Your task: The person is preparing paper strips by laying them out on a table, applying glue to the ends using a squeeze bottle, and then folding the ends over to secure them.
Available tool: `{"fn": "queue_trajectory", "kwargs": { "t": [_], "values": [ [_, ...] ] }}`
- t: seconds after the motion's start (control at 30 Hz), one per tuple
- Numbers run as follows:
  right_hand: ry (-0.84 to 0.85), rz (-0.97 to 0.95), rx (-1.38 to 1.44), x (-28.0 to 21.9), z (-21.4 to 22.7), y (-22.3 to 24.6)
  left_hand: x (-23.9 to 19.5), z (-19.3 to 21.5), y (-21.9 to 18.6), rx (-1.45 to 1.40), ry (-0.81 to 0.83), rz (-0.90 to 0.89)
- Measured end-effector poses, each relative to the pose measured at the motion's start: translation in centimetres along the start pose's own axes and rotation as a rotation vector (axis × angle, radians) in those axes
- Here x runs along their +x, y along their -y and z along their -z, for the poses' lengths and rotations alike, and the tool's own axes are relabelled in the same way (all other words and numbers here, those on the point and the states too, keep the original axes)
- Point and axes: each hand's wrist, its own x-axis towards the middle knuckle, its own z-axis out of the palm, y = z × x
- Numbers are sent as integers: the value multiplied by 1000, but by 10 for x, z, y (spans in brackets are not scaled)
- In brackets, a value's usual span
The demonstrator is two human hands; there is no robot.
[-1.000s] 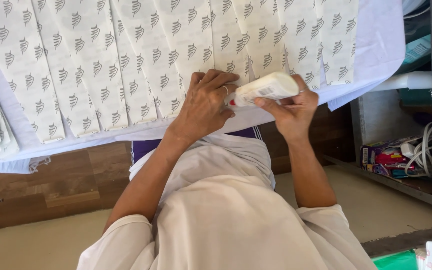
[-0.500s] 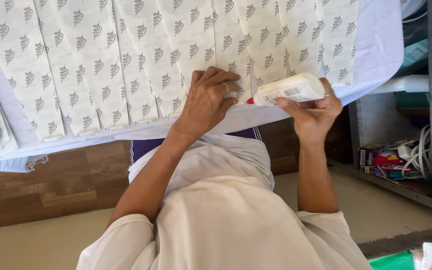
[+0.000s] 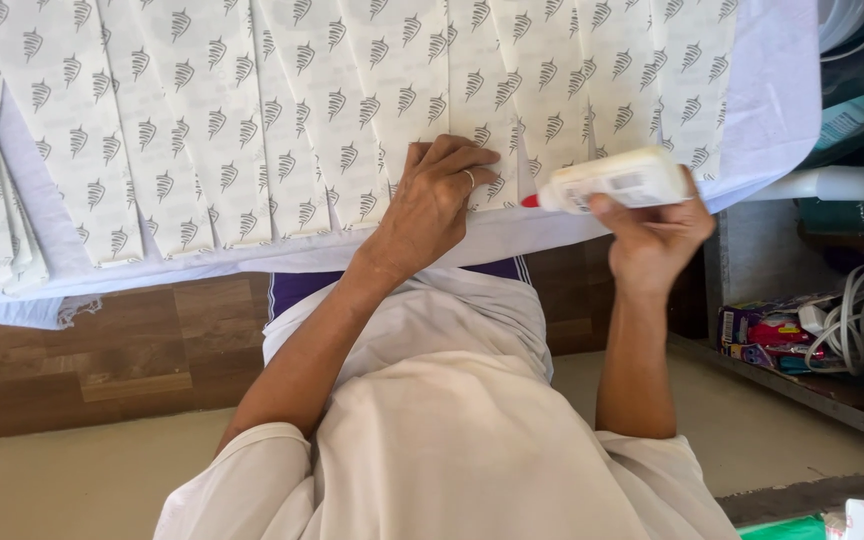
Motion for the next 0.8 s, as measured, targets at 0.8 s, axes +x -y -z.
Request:
{"fn": "queue_trajectory", "kwargs": {
  "t": [0.8],
  "values": [
    [278, -33, 78, -22, -115, 10, -50, 58, 16, 95, 64, 71]
  ]
}}
